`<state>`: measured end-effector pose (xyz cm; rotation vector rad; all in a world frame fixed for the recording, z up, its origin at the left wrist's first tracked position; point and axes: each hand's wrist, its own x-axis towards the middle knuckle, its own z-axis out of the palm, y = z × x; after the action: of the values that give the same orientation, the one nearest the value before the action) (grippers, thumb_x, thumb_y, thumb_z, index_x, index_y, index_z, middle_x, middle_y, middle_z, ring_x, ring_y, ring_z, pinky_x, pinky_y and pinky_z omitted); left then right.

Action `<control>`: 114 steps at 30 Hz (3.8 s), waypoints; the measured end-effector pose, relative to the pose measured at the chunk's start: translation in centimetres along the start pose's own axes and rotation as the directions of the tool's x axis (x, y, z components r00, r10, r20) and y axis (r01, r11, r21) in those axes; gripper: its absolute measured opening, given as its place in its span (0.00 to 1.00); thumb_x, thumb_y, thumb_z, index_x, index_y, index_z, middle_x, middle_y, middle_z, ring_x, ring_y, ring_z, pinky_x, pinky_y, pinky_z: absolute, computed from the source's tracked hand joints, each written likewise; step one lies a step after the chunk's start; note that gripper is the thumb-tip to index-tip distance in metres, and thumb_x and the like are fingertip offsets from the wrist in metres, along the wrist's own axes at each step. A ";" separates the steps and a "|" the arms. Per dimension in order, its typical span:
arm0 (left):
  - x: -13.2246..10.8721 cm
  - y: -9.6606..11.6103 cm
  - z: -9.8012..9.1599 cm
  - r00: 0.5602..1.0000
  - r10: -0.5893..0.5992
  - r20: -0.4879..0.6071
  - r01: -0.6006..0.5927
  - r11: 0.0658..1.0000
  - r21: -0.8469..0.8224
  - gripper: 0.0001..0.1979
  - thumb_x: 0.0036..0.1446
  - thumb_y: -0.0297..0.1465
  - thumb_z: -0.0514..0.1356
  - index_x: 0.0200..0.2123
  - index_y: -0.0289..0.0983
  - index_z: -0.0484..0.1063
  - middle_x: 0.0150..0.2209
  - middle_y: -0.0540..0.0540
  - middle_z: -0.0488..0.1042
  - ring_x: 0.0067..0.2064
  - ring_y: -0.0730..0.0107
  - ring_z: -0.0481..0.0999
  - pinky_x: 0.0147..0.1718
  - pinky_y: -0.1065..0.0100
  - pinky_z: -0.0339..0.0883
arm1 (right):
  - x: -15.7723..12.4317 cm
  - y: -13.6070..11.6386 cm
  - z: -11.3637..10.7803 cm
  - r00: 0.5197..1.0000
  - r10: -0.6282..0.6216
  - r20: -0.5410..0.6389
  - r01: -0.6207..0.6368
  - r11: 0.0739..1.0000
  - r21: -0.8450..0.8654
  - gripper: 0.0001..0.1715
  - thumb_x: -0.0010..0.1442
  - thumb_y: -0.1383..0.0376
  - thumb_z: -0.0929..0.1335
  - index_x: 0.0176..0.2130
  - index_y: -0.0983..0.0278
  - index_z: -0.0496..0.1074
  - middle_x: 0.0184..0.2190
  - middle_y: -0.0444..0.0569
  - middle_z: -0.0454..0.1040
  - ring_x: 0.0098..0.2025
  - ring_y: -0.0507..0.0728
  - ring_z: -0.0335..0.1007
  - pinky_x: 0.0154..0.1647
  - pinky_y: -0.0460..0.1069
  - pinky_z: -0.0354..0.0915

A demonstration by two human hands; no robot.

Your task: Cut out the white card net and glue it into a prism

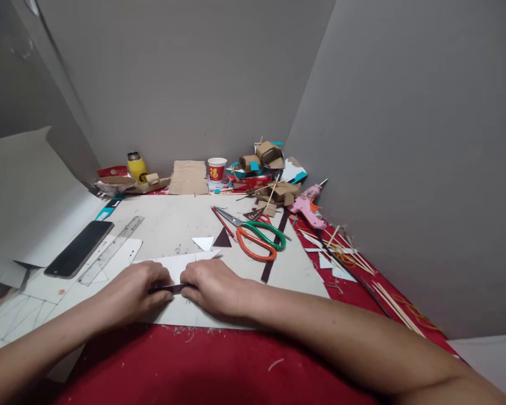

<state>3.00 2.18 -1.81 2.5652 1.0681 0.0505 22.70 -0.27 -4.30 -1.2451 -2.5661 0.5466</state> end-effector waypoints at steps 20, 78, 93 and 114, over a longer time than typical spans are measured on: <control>0.4 -1.1 1.1 0.997 0.053 0.059 -0.040 0.980 -0.195 0.10 0.57 0.24 0.52 0.28 0.37 0.71 0.29 0.49 0.73 0.32 0.68 0.70 0.32 0.67 0.60 | -0.6 2.0 -0.5 0.995 -0.016 0.098 0.006 0.995 0.103 0.06 0.62 0.70 0.64 0.39 0.67 0.71 0.35 0.52 0.74 0.38 0.56 0.68 0.40 0.49 0.61; 1.8 -4.4 -0.9 0.980 -0.095 0.174 0.150 0.928 -0.341 0.09 0.56 0.31 0.53 0.32 0.38 0.73 0.32 0.48 0.75 0.34 0.66 0.72 0.34 0.66 0.62 | 1.1 4.2 -1.9 0.998 0.058 -0.007 -0.057 0.992 0.114 0.08 0.60 0.67 0.67 0.40 0.67 0.73 0.34 0.52 0.74 0.37 0.56 0.69 0.37 0.50 0.64; 1.8 -4.5 -0.9 0.986 -0.044 0.158 0.093 0.945 -0.315 0.08 0.55 0.29 0.54 0.33 0.38 0.74 0.30 0.49 0.74 0.31 0.68 0.71 0.30 0.69 0.60 | 1.0 4.3 -1.6 1.000 0.021 0.010 -0.022 0.997 0.075 0.05 0.61 0.67 0.66 0.35 0.66 0.71 0.30 0.49 0.72 0.33 0.55 0.66 0.32 0.48 0.60; 1.6 -3.7 0.4 0.977 0.195 0.082 -0.192 0.980 -0.051 0.10 0.50 0.19 0.52 0.28 0.35 0.70 0.28 0.46 0.70 0.32 0.66 0.68 0.30 0.66 0.60 | 0.4 4.0 -0.7 0.986 -0.168 0.008 0.164 0.954 -0.250 0.09 0.60 0.73 0.61 0.30 0.64 0.66 0.28 0.48 0.67 0.30 0.54 0.58 0.32 0.49 0.55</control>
<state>1.70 5.58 -3.65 2.5985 0.7751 0.0117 25.53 2.54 -5.36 -1.0833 -2.7607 0.1826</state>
